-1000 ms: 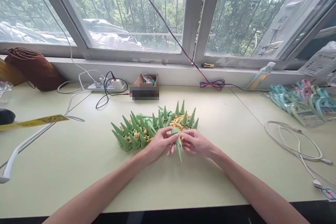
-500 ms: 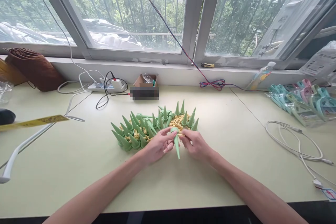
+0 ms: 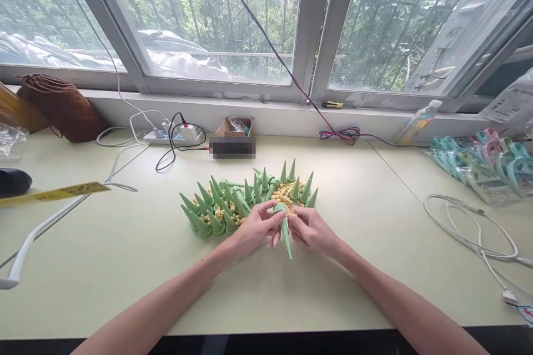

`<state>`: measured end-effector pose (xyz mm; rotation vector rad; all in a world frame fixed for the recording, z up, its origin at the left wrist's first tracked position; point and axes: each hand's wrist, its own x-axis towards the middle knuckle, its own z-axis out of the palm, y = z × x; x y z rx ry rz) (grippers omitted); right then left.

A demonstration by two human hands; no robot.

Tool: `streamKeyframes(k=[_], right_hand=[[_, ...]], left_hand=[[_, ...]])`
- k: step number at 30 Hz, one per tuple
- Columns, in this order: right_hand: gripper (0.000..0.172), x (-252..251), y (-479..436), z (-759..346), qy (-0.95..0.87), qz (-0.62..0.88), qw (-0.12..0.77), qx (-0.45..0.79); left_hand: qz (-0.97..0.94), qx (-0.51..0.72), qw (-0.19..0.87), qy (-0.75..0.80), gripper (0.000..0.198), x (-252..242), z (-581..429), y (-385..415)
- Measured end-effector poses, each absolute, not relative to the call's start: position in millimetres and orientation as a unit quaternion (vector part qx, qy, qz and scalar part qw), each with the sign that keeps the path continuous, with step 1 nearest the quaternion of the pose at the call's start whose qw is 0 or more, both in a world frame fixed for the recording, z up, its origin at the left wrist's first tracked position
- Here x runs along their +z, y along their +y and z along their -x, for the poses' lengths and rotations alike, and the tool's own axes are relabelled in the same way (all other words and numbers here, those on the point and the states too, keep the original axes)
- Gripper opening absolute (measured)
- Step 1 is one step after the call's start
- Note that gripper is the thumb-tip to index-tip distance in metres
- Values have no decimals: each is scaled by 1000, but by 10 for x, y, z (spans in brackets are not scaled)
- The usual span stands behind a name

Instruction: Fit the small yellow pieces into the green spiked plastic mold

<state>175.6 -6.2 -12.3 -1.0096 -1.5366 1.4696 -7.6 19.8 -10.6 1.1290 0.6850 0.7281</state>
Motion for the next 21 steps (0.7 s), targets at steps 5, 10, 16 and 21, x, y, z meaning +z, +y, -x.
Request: streamKeyframes(k=[5, 10, 16, 21], right_hand=[[45, -32, -42, -1762, -495, 385, 349, 696], [46, -48, -18, -1742, -489, 386, 366, 692], [45, -103, -12, -1712, -507, 391, 382, 667], [43, -134, -27, -1712, -550, 400, 388, 622]], left_hand=[[-581, 333, 672, 315, 40, -133, 45, 179], [-575, 347, 670, 317, 37, -134, 17, 173], [-551, 354, 680, 331, 41, -149, 22, 190], [-528, 358, 693, 336, 43, -172, 24, 195]])
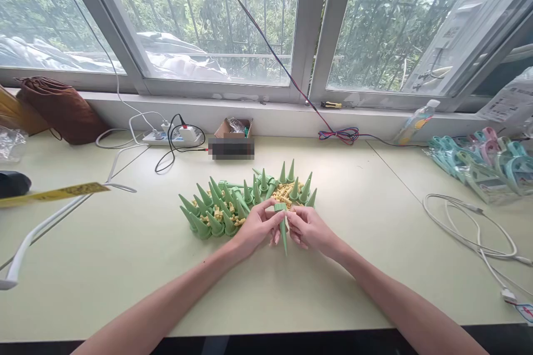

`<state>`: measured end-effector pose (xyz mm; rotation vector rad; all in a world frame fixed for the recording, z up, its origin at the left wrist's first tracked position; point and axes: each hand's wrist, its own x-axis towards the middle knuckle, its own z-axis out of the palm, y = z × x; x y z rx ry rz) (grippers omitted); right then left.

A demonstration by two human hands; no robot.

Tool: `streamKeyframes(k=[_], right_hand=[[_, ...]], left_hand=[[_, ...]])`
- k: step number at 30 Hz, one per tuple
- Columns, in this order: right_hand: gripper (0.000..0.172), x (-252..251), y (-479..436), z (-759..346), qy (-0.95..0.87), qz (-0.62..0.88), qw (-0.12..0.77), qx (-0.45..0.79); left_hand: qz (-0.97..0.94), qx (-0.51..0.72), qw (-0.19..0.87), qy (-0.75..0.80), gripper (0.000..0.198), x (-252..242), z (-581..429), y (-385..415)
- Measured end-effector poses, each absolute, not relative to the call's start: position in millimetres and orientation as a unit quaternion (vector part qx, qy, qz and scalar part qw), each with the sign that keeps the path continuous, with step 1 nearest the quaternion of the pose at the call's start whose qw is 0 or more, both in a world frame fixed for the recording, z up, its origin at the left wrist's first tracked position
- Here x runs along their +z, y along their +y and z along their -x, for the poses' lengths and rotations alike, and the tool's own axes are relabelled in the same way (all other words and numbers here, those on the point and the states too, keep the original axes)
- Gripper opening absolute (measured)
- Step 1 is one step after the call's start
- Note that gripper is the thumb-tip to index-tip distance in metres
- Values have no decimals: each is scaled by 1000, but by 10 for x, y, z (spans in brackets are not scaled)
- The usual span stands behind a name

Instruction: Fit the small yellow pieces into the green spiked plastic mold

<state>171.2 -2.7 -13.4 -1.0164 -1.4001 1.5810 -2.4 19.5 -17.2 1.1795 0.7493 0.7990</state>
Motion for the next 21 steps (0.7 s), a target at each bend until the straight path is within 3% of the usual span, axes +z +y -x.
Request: streamKeyframes(k=[9, 21], right_hand=[[41, -131, -65, -1709, -627, 435, 397, 510], [41, -183, -12, -1712, -592, 400, 437, 547]], left_hand=[[-506, 348, 716, 334, 38, -183, 50, 228], [-545, 362, 679, 333, 33, -130, 26, 188]])
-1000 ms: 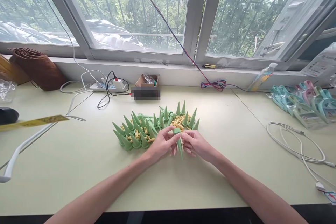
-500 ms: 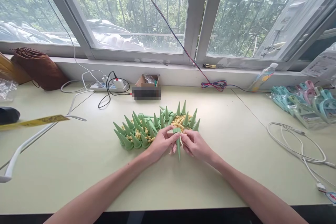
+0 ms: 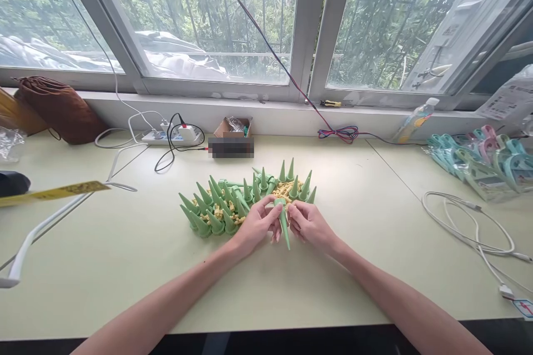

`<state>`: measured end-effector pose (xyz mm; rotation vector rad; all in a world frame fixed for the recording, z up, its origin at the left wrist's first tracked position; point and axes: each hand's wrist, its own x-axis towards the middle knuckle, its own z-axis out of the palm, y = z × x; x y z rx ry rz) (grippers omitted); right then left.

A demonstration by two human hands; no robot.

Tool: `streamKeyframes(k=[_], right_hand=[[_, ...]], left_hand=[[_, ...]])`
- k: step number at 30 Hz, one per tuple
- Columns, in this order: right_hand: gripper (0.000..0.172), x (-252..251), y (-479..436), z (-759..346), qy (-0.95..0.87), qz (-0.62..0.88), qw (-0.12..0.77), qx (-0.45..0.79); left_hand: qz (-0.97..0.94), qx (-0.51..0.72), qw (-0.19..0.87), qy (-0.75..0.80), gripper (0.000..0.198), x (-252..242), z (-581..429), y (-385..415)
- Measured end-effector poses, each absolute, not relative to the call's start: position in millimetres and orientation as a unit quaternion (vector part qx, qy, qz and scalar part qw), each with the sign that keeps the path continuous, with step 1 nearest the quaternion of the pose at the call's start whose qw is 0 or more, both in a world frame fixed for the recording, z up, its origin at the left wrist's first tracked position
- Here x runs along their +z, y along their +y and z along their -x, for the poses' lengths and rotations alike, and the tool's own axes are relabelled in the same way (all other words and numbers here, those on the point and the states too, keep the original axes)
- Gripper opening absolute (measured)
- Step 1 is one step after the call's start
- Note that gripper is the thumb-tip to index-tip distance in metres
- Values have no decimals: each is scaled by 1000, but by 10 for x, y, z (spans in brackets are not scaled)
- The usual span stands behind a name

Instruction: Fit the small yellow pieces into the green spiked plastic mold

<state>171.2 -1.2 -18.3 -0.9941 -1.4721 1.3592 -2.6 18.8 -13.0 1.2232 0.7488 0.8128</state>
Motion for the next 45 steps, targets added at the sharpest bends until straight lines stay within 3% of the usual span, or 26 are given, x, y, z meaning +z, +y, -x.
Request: streamKeyframes(k=[12, 21, 28, 32, 38, 45], right_hand=[[46, -219, -19, -1680, -567, 406, 456, 553], [49, -192, -15, -1670, -491, 392, 428, 650], [50, -204, -25, -1645, -511, 390, 444, 625], [46, -241, -46, -1637, -556, 396, 461, 568], [39, -248, -66, -1679, -701, 415, 461, 352], [39, -256, -66, -1669, -707, 415, 467, 332]], left_hand=[[-585, 375, 645, 318, 34, -127, 9, 184], [-621, 410, 590, 313, 29, -144, -19, 144], [-604, 407, 609, 315, 30, -127, -30, 129], [-570, 406, 638, 322, 33, -107, -39, 100], [-441, 387, 744, 320, 37, -96, -61, 88], [-421, 394, 758, 306, 38, -132, -88, 95]])
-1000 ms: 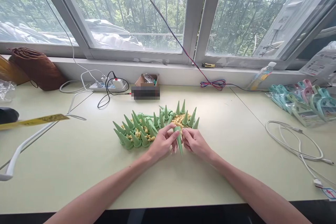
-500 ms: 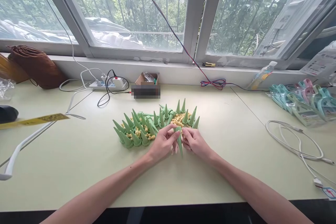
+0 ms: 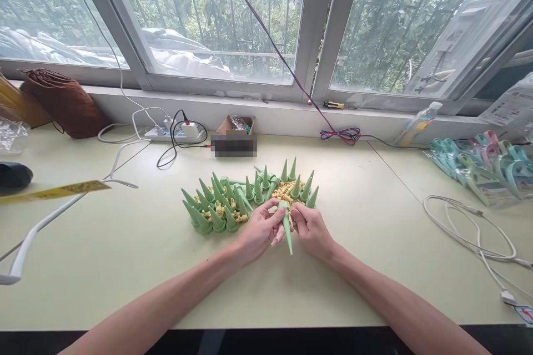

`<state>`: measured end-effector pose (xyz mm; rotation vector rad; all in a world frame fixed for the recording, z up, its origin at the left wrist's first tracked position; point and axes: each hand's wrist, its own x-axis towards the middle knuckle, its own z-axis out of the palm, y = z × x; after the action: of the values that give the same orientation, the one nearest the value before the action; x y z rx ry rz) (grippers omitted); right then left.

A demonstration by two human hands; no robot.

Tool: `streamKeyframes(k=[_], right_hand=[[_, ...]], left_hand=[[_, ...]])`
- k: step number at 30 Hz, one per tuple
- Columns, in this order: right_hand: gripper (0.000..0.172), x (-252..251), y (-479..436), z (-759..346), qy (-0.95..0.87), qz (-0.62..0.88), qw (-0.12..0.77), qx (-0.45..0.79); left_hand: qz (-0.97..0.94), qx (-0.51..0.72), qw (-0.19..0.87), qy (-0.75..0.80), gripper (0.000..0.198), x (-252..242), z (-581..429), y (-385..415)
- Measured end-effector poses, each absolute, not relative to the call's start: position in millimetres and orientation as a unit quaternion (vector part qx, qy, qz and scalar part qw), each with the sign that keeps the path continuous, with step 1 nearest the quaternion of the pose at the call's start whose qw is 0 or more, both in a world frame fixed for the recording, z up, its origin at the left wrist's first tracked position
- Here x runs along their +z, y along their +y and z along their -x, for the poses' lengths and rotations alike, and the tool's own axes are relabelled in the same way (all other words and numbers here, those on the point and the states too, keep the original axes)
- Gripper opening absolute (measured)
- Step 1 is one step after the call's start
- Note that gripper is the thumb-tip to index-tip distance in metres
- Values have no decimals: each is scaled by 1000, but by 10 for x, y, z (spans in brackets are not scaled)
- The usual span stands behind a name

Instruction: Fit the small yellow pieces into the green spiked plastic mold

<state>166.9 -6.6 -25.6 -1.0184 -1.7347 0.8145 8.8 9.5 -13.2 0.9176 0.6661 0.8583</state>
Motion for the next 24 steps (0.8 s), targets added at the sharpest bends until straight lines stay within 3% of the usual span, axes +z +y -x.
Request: streamKeyframes(k=[12, 24], right_hand=[[47, -236, -105, -1618, -587, 455, 474, 472], [43, -263, -131, -1606, -655, 446, 479, 378]], left_hand=[[-616, 450, 559, 325, 24, -122, -94, 9], [-456, 412, 728, 303, 33, -114, -92, 38]])
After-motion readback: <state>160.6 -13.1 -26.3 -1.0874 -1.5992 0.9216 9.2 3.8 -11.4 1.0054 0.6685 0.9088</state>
